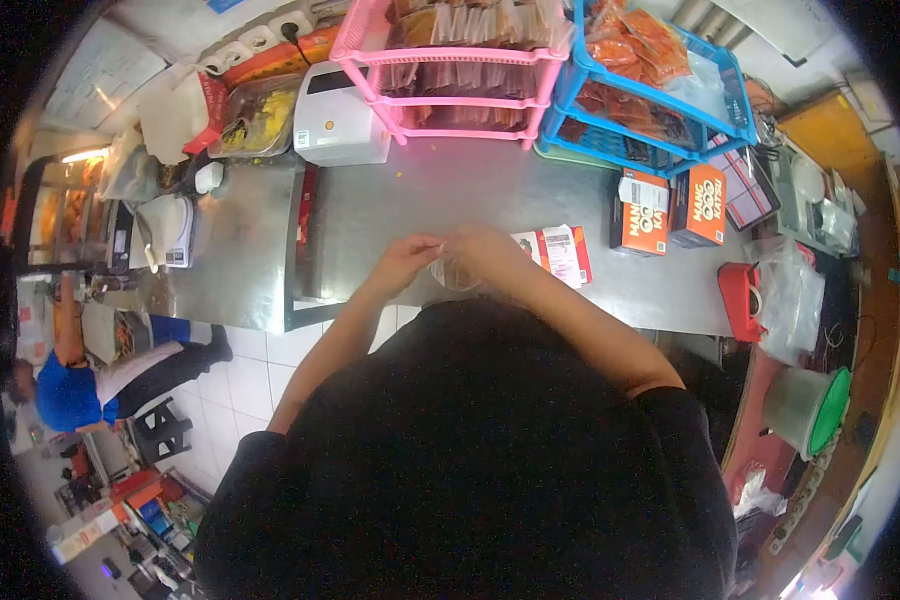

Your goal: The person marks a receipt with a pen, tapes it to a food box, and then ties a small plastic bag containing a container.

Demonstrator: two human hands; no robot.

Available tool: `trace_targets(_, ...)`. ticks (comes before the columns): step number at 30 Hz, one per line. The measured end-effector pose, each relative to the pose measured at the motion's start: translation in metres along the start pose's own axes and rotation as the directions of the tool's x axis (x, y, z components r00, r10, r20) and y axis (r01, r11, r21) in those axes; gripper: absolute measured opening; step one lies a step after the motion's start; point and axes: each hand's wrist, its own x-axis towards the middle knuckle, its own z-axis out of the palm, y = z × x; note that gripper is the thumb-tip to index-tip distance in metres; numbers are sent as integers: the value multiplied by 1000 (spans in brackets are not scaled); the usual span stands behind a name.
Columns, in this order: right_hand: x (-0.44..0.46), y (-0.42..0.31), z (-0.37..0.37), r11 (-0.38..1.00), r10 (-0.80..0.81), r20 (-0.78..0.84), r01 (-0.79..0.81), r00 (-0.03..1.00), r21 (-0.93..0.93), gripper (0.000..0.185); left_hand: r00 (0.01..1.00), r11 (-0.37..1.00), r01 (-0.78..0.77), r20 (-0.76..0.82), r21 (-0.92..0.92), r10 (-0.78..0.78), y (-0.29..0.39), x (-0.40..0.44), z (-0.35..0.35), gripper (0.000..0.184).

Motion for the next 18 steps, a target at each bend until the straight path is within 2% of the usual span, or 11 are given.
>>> trace_targets(1, -1, -1, -4, 989, -123, 81, 129, 989, -71, 22, 999, 997, -3, -37, 80, 6, -3, 2, -4, 18)
trace_targets(2, -3, 0, -3, 990, -118, 78, 124, 990, -70, 22, 997, 987, -6, -76, 159, 18, -3, 3, -6, 13)
trace_targets(3, -4, 1, -2, 990, -102, 55, 107, 993, -88, 20, 997, 987, -5, -76, 160, 17, -2, 6, -7, 13)
trace_targets(5, -4, 0, -1, 990, -93, 39, 97, 995, -99, 18, 964, 856, -126, -141, 502, 224, 1, 10, -11, 12)
trace_targets(7, -8, -4, -4, 976, -214, -230, 195, 950, -100, 8, 959, 850, -89, -186, 519, 214, 6, 15, -19, 13)
trace_targets(9, -16, -6, -11, 968, -230, -169, 207, 958, -144, 8, 952, 843, -52, -229, 535, 204, 5, 20, -30, 13)
trace_targets(11, -28, -2, -10, 958, -241, -112, 218, 964, -188, 8, 943, 752, -52, -217, 657, 254, -3, 25, -44, 14)
trace_targets(13, -46, 11, 5, 995, -92, -48, 93, 995, 40, 9, 951, 723, -28, -205, 691, 232, -25, 32, -64, 15)
trace_targets(15, -60, 27, 18, 996, -46, 1, 46, 999, 77, 9, 958, 690, -11, -190, 724, 215, -35, 32, -66, 17)
trace_targets(17, -60, 32, 16, 994, 0, 41, -4, 999, 107, 10, 955, 796, 86, -277, 599, 106, -37, 32, -55, 18)
trace_targets(18, -59, 27, 11, 980, 12, 32, -18, 999, 197, 10, 957, 795, 87, -272, 600, 100, -36, 32, -49, 18)
